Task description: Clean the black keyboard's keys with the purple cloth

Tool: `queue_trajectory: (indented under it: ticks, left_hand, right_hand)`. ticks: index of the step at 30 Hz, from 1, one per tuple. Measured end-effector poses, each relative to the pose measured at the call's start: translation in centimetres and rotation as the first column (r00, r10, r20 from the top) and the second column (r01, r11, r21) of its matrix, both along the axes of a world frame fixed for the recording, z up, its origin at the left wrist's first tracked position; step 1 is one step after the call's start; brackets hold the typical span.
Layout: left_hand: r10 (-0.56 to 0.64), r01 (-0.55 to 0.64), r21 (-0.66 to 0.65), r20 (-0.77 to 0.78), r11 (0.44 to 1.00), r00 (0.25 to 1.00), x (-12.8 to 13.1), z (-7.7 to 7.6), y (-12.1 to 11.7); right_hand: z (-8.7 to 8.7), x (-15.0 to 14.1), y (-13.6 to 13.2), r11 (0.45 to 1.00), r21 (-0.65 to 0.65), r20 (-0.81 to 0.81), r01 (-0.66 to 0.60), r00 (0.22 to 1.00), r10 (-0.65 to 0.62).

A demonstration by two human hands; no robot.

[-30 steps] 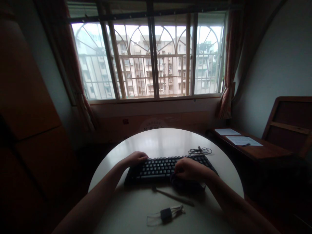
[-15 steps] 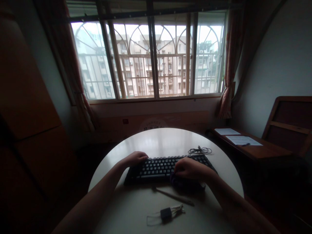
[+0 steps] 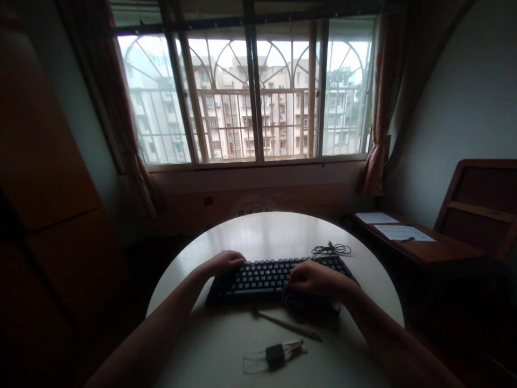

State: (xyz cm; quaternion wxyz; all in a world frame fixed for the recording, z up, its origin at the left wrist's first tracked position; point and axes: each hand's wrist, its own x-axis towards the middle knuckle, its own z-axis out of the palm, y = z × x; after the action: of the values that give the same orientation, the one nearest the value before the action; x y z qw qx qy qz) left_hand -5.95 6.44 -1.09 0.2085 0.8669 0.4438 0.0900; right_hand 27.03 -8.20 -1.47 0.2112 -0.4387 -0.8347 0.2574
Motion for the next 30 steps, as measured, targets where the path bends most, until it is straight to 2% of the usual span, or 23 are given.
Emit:
queue_trajectory:
  ticks: [30]
  left_hand:
    - [-0.008, 0.008, -0.004, -0.002, 1.0, 1.0, -0.04, -0.13, 0.13]
  right_hand:
    - [0.16, 0.12, 0.03, 0.997, -0.07, -0.043, 0.015, 0.999, -0.019]
